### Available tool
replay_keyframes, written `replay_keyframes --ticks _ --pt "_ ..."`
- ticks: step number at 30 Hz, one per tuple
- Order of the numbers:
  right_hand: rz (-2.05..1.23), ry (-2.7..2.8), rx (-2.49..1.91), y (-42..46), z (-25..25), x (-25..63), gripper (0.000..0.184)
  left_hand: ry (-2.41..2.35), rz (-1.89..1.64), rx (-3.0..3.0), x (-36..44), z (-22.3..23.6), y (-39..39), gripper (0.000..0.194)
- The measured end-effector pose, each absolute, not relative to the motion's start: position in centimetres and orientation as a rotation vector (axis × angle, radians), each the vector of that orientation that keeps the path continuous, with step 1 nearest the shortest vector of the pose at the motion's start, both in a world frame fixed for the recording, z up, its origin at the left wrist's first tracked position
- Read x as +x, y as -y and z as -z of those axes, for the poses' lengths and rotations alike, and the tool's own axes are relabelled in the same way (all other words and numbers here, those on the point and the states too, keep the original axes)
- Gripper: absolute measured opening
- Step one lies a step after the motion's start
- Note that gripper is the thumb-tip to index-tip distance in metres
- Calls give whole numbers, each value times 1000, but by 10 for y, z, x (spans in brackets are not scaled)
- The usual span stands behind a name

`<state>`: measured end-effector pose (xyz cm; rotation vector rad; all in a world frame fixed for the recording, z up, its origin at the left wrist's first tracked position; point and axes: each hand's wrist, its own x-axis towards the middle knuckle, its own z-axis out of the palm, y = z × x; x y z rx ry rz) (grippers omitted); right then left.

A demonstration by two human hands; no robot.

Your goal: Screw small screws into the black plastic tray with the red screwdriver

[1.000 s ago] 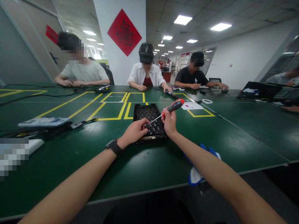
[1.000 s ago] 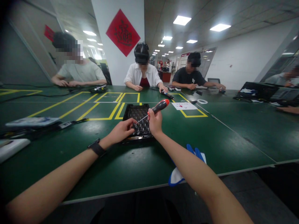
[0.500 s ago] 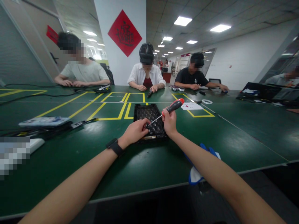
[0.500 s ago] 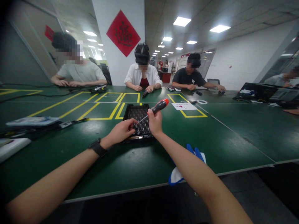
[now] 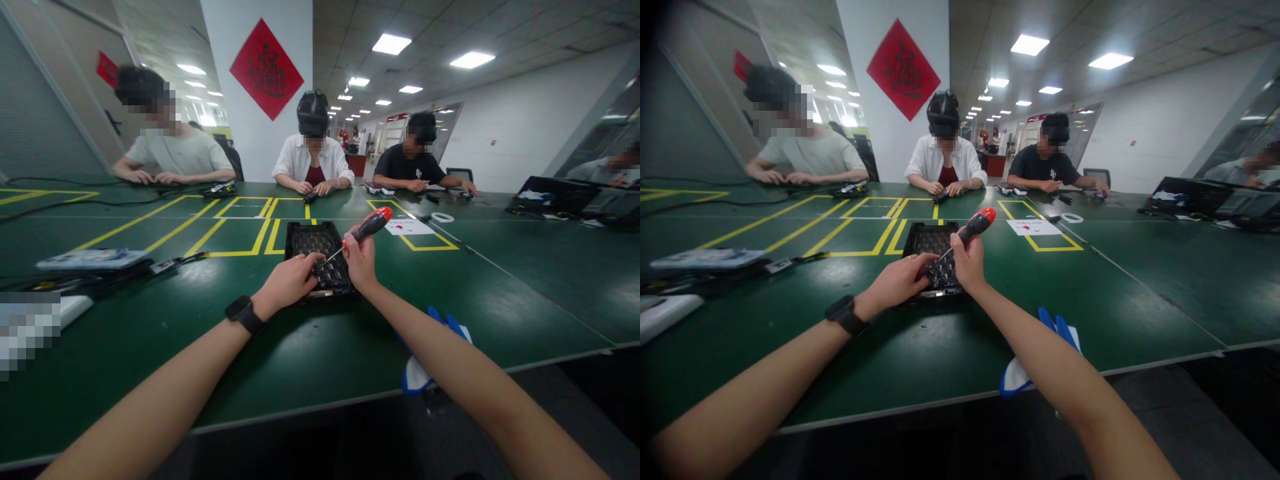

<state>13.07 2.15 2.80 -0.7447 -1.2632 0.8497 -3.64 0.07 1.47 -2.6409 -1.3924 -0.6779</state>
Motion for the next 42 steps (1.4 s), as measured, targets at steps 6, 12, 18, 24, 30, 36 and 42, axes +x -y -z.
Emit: replay_keyframes --ticks 6,12,18,24,30,36,42 --pt "-834 1237 -659 -30 -24 129 21 1385 735 -2657 -38 -14 0 45" --pt "-961 1170 -650 -37 -22 132 27 1405 802 -2676 -38 -13 0 44" --pt "-931 1133 -667 -39 -19 134 30 1397 842 -2675 -39 -13 0 39" --pt "-942 1120 -647 -42 -18 134 28 1409 830 -2662 -39 -13 0 34" --pt "-947 1081 -658 -45 -15 134 26 1343 922 -2736 -39 -11 -1 37" --pt "-883 1001 -684 -46 -15 136 21 1334 1041 -2753 -38 -11 -2 43" --pt "-827 894 -687 -48 -15 138 18 1256 1148 -2818 -39 -11 -2 35"
